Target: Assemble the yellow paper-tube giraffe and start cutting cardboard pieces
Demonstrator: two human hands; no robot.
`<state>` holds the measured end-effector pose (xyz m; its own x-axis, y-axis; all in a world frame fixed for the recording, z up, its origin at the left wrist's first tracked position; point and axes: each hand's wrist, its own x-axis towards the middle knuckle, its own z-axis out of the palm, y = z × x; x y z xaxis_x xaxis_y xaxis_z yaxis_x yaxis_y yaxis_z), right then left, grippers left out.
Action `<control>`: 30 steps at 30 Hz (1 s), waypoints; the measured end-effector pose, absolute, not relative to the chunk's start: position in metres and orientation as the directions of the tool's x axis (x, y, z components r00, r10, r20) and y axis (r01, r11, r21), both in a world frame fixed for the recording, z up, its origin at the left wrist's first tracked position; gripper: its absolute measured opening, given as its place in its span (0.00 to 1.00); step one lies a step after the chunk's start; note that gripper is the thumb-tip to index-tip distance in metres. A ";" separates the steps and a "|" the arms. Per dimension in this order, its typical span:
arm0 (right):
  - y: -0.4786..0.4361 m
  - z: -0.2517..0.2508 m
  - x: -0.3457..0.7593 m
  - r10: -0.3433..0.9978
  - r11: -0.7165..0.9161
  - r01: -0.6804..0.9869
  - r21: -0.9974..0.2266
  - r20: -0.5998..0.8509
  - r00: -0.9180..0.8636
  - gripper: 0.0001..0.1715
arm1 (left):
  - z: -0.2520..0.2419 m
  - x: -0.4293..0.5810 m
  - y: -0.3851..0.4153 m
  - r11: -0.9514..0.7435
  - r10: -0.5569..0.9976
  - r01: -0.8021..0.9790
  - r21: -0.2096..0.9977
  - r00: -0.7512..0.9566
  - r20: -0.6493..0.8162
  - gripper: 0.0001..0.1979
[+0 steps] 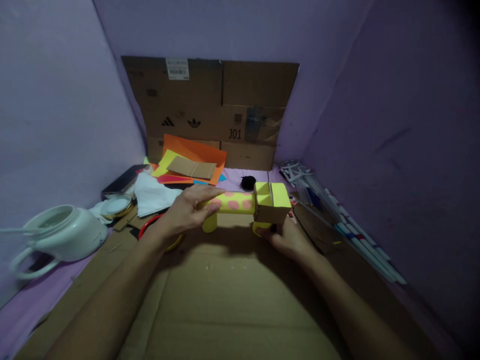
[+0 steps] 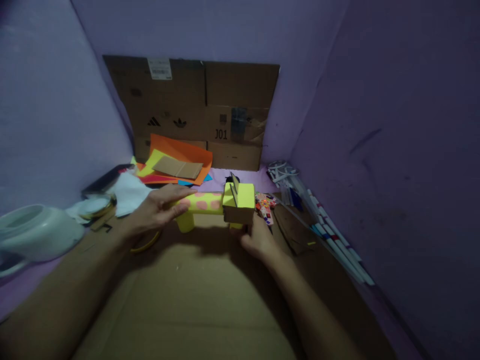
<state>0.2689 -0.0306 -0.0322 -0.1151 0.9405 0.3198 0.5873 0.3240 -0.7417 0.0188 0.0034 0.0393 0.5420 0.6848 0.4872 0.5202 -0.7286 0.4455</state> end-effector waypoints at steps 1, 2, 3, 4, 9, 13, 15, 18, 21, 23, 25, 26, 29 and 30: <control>-0.030 -0.032 0.269 0.941 0.323 0.589 -0.741 0.320 -0.114 0.17 | 0.039 0.019 0.003 -0.729 0.684 0.517 0.449 0.542 0.488 0.16; -0.030 -0.033 0.269 0.941 0.322 0.589 -0.741 0.320 -0.112 0.17 | 0.039 0.019 0.003 -0.731 0.683 0.514 0.449 0.543 0.489 0.16; -0.030 -0.033 0.269 0.942 0.320 0.589 -0.742 0.318 -0.110 0.17 | 0.039 0.019 0.003 -0.733 0.680 0.514 0.446 0.544 0.491 0.16; -0.030 -0.033 0.269 0.942 0.318 0.588 -0.744 0.317 -0.108 0.17 | 0.039 0.018 0.003 -0.736 0.676 0.513 0.441 0.547 0.493 0.16; -0.030 -0.034 0.268 0.943 0.317 0.582 -0.749 0.314 -0.110 0.16 | 0.038 0.018 0.005 -0.739 0.673 0.519 0.429 0.547 0.498 0.16; -0.031 -0.032 0.268 0.942 0.322 0.578 -0.750 0.318 -0.111 0.14 | 0.037 0.017 0.006 -0.753 0.658 0.512 0.414 0.559 0.504 0.17; -0.031 -0.032 0.268 0.942 0.319 0.575 -0.753 0.317 -0.108 0.14 | 0.038 0.018 0.006 -0.747 0.664 0.516 0.419 0.557 0.498 0.17; -0.030 -0.033 0.268 0.943 0.316 0.571 -0.758 0.315 -0.104 0.15 | 0.038 0.018 0.005 -0.737 0.675 0.523 0.428 0.552 0.489 0.17; -0.030 -0.033 0.268 0.943 0.318 0.565 -0.761 0.316 -0.105 0.15 | 0.038 0.017 0.005 -0.744 0.668 0.515 0.426 0.560 0.491 0.16; -0.030 -0.033 0.268 0.943 0.318 0.561 -0.764 0.316 -0.104 0.16 | 0.039 0.018 0.005 -0.744 0.668 0.513 0.429 0.560 0.490 0.16; -0.031 -0.032 0.268 0.943 0.319 0.557 -0.767 0.316 -0.105 0.16 | 0.040 0.018 0.004 -0.731 0.682 0.517 0.445 0.556 0.474 0.16; -0.031 -0.031 0.267 0.943 0.320 0.555 -0.768 0.315 -0.107 0.16 | 0.041 0.018 0.003 -0.720 0.693 0.519 0.461 0.548 0.467 0.17; -0.032 -0.029 0.267 0.944 0.318 0.550 -0.772 0.309 -0.113 0.15 | 0.042 0.018 -0.002 -0.676 0.736 0.507 0.535 0.494 0.463 0.23; -0.033 -0.029 0.267 0.945 0.317 0.549 -0.774 0.306 -0.114 0.15 | 0.042 0.017 -0.003 -0.661 0.749 0.490 0.568 0.470 0.466 0.27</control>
<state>0.2665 -0.0327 -0.0291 -0.1143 0.9452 0.3057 0.5486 0.3166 -0.7739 0.0174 -0.0033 0.0417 0.4703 0.7495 0.4660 0.4900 -0.6609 0.5684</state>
